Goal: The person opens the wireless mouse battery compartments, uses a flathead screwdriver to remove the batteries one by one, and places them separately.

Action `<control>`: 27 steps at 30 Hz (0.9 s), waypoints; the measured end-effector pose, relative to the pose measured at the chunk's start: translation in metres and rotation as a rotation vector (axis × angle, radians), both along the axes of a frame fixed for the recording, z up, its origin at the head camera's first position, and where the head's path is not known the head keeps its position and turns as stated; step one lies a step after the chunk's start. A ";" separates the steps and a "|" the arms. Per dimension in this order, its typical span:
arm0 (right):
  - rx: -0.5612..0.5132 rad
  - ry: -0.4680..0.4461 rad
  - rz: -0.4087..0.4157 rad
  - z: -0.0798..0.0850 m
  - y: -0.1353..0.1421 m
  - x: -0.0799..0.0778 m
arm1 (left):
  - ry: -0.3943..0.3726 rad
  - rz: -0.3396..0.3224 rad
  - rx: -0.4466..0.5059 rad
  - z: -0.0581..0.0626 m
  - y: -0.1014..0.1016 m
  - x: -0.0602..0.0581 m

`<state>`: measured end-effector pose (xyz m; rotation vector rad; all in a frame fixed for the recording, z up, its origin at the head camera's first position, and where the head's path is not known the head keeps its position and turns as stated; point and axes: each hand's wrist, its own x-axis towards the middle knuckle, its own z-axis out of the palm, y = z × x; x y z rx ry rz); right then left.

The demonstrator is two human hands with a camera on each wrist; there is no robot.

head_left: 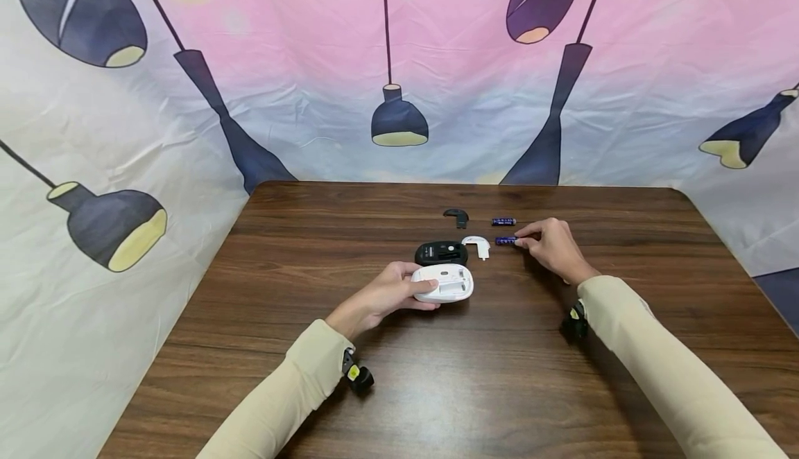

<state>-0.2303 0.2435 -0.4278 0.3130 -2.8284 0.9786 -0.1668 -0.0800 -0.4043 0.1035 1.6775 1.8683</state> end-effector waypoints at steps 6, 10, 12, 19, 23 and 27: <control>0.051 -0.021 0.012 0.001 -0.001 -0.005 | 0.002 -0.009 -0.001 -0.001 0.001 0.000; 0.070 -0.051 0.008 0.000 -0.001 -0.008 | -0.001 -0.009 -0.002 0.000 0.001 0.001; 0.075 -0.064 0.005 -0.001 -0.001 -0.009 | -0.004 -0.009 -0.002 0.000 0.001 0.001; 0.091 -0.077 0.006 -0.001 -0.002 -0.009 | 0.008 -0.023 -0.010 -0.003 0.001 0.001; 0.092 -0.077 0.008 0.000 -0.002 -0.009 | 0.012 -0.022 -0.014 -0.005 0.001 0.000; 0.092 -0.071 0.013 0.000 -0.002 -0.009 | 0.007 -0.011 -0.028 -0.004 0.001 0.001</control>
